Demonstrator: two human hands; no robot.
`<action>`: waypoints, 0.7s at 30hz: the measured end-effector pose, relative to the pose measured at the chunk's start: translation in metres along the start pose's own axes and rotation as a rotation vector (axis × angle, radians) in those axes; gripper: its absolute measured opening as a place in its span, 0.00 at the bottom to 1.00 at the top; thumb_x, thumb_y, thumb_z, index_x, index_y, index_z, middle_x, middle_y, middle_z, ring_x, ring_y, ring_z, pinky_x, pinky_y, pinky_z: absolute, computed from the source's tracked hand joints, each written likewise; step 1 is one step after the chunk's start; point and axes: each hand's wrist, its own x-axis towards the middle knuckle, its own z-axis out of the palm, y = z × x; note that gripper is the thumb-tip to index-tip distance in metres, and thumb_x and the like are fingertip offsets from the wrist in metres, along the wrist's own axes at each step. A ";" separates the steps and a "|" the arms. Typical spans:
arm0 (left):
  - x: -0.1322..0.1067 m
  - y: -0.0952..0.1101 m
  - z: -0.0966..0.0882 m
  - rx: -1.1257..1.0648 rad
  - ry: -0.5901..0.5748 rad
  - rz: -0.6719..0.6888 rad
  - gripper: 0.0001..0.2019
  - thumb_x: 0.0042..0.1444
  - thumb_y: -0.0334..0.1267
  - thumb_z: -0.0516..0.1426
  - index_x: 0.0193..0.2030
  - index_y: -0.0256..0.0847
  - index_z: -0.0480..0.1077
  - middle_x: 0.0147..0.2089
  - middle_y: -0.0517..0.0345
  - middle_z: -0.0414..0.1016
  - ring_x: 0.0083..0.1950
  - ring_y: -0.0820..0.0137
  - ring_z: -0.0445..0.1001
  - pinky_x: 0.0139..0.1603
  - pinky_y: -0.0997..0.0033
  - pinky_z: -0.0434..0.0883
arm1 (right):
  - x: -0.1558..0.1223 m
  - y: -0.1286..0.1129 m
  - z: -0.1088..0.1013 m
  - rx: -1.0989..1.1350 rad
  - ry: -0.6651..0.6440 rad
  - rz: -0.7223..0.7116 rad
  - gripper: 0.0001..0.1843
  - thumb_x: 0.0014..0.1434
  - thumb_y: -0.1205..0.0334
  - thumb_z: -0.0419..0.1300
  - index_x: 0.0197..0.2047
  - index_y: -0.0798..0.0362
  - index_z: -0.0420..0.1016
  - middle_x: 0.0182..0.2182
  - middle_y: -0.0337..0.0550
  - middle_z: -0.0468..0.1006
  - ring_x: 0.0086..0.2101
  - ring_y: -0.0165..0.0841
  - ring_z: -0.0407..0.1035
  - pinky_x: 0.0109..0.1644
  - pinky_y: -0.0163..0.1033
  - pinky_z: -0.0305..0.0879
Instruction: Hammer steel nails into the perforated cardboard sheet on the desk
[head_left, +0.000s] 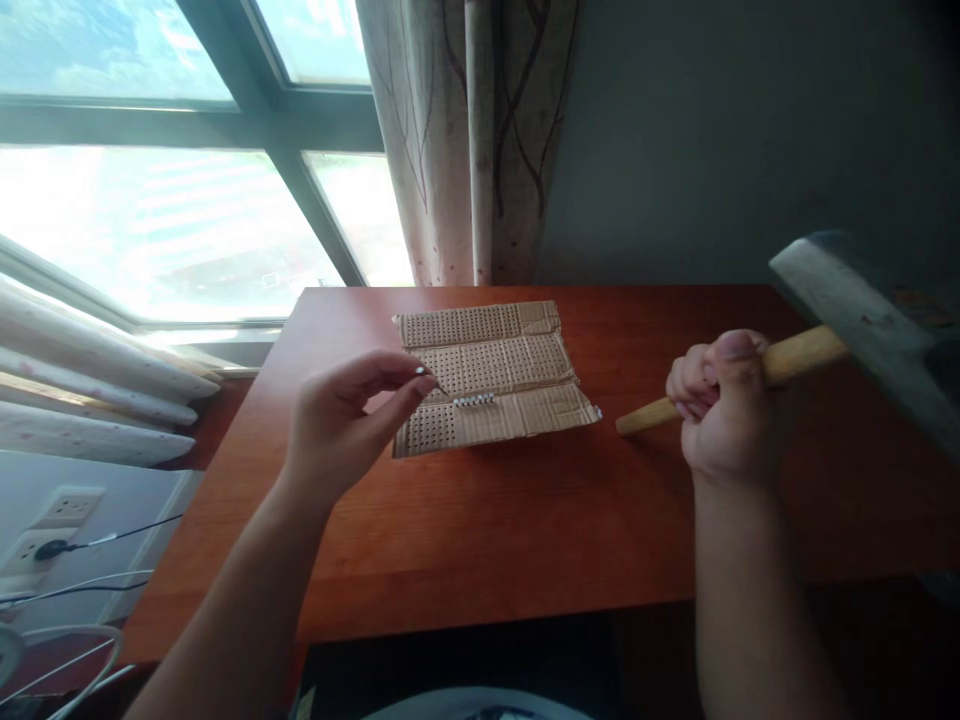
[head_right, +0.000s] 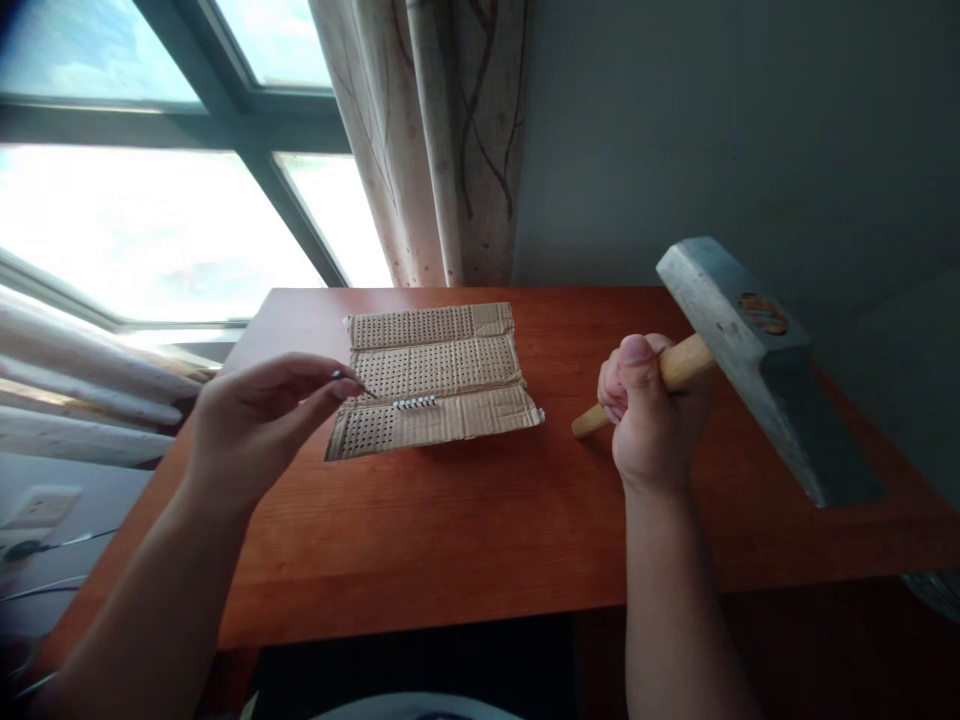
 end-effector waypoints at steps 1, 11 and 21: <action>0.003 0.004 0.007 0.041 -0.069 0.037 0.05 0.54 0.36 0.67 0.36 0.39 0.78 0.34 0.56 0.81 0.35 0.69 0.80 0.39 0.70 0.77 | -0.001 0.000 0.001 -0.003 -0.003 -0.003 0.26 0.61 0.54 0.64 0.20 0.50 0.54 0.13 0.27 0.51 0.13 0.22 0.45 0.16 0.34 0.37; 0.021 0.004 0.040 0.190 -0.328 0.199 0.03 0.58 0.34 0.62 0.35 0.39 0.78 0.36 0.56 0.82 0.37 0.68 0.79 0.40 0.71 0.73 | -0.003 0.002 0.004 -0.009 -0.030 -0.010 0.24 0.61 0.55 0.65 0.22 0.50 0.57 0.13 0.27 0.54 0.13 0.22 0.46 0.17 0.34 0.39; 0.020 0.001 0.042 0.231 -0.331 0.179 0.04 0.58 0.34 0.60 0.34 0.39 0.77 0.35 0.56 0.81 0.36 0.69 0.77 0.38 0.71 0.71 | -0.002 0.000 0.005 -0.002 -0.022 -0.022 0.25 0.60 0.57 0.65 0.20 0.51 0.55 0.13 0.28 0.53 0.13 0.22 0.46 0.16 0.35 0.38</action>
